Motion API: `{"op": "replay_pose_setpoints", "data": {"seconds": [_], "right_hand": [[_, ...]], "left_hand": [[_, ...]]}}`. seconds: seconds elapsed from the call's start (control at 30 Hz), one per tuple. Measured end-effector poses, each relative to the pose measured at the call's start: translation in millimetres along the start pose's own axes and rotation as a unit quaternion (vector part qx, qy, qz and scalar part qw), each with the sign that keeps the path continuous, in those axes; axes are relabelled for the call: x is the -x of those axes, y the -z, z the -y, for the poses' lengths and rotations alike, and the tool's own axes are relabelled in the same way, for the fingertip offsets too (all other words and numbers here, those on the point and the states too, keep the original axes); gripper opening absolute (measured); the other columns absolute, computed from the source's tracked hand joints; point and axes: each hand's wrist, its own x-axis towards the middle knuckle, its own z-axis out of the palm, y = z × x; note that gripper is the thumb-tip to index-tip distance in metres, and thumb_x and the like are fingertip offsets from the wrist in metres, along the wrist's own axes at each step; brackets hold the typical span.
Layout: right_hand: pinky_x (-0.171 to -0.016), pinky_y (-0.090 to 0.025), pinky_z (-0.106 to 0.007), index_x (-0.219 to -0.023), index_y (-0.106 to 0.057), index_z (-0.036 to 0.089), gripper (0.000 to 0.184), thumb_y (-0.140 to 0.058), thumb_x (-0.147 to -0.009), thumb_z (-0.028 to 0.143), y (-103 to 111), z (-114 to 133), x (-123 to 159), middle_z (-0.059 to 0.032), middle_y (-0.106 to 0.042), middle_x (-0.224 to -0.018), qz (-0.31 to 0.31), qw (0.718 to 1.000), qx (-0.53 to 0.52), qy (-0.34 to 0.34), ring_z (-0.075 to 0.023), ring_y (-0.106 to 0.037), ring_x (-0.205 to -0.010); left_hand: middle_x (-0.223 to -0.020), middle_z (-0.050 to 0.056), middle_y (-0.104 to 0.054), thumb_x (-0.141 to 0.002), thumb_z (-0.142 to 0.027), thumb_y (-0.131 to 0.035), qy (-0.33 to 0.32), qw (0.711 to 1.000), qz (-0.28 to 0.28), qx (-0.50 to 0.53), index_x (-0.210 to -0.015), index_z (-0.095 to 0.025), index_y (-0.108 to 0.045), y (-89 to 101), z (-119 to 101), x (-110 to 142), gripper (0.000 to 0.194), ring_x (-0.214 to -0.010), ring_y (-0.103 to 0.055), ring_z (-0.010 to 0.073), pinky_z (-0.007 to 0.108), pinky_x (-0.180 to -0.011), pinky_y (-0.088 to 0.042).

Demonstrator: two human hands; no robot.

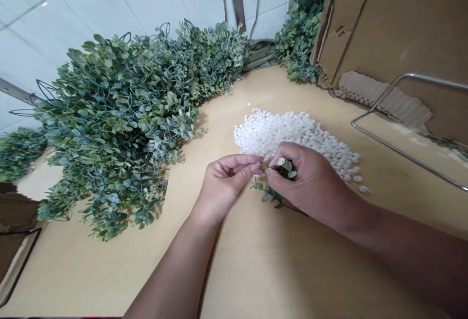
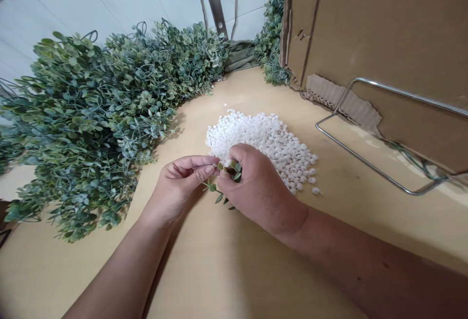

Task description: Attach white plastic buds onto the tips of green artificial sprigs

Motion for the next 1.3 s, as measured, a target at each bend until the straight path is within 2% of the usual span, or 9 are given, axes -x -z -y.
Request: {"op": "replay_pose_setpoints", "data": {"seconds": [0.13, 0.37, 0.53, 0.73, 0.93, 1.3], "right_hand": [[-0.046, -0.03, -0.022, -0.054, -0.037, 0.02, 0.017, -0.05, -0.064, 0.014, 0.5, 1.2, -1.1, 0.0051, -0.036, -0.051, 0.001, 1.0, 0.004, -0.011, -0.0092, -0.036, -0.05], [-0.047, -0.032, -0.022, -0.054, -0.042, 0.019, 0.016, -0.052, -0.066, 0.016, 3.2, 3.8, -3.6, 0.0038, -0.042, -0.053, 0.026, 0.998, -0.015, -0.056, -0.0092, -0.038, -0.052], [-0.042, -0.027, -0.02, -0.054, -0.043, 0.018, 0.016, -0.054, -0.065, 0.016, 3.4, 5.3, -4.7, 0.0059, -0.037, -0.049, 0.051, 0.994, -0.032, -0.087, -0.0072, -0.033, -0.048], [-0.042, -0.028, -0.02, -0.055, -0.044, 0.018, 0.012, -0.053, -0.063, 0.02, 3.3, 4.6, -4.6, 0.0058, -0.037, -0.05, 0.053, 0.991, -0.056, -0.106, -0.0069, -0.032, -0.048], [-0.043, -0.028, -0.02, -0.057, -0.044, 0.018, 0.012, -0.052, -0.063, 0.024, 4.4, 4.5, -5.1, 0.0056, -0.038, -0.052, 0.07, 0.985, -0.085, -0.13, -0.0069, -0.032, -0.049], [-0.043, -0.027, -0.02, -0.057, -0.044, 0.018, 0.013, -0.055, -0.063, 0.022, 4.7, 3.8, -6.2, 0.0062, -0.041, -0.052, 0.083, 0.983, -0.076, -0.147, -0.0062, -0.032, -0.047]], "left_hand": [[-0.064, 0.001, -0.072, -0.055, -0.022, -0.082, 0.0, 1.0, 0.003, -0.003, -0.069, -0.016, -0.074, -0.1, -0.1, -0.7, 0.018, -0.057, -0.064, 0.0082, 0.018, -0.062, -0.052], [-0.061, 0.002, -0.071, -0.054, -0.024, -0.082, -0.002, 1.0, -0.022, -0.005, -0.068, -0.015, -0.073, -0.3, 0.0, -1.9, 0.018, -0.056, -0.063, 0.0094, 0.021, -0.062, -0.051], [-0.062, 0.001, -0.072, -0.056, -0.022, -0.081, 0.002, 1.0, -0.007, 0.003, -0.069, -0.016, -0.073, 0.8, 1.9, -1.8, 0.016, -0.055, -0.062, 0.007, 0.016, -0.058, -0.05], [-0.062, 0.0, -0.072, -0.057, -0.021, -0.081, 0.003, 1.0, -0.003, 0.003, -0.068, -0.016, -0.073, 2.2, 2.2, -2.3, 0.015, -0.054, -0.063, 0.0062, 0.014, -0.056, -0.05], [-0.062, 0.001, -0.072, -0.056, -0.022, -0.081, 0.006, 1.0, -0.01, 0.001, -0.069, -0.016, -0.073, 1.8, 1.3, -1.7, 0.016, -0.055, -0.064, 0.0067, 0.014, -0.057, -0.05], [-0.062, 0.002, -0.072, -0.054, -0.023, -0.082, 0.001, 1.0, -0.005, -0.024, -0.068, -0.015, -0.073, 1.1, 0.5, -2.1, 0.018, -0.057, -0.063, 0.0084, 0.018, -0.06, -0.05]]}}
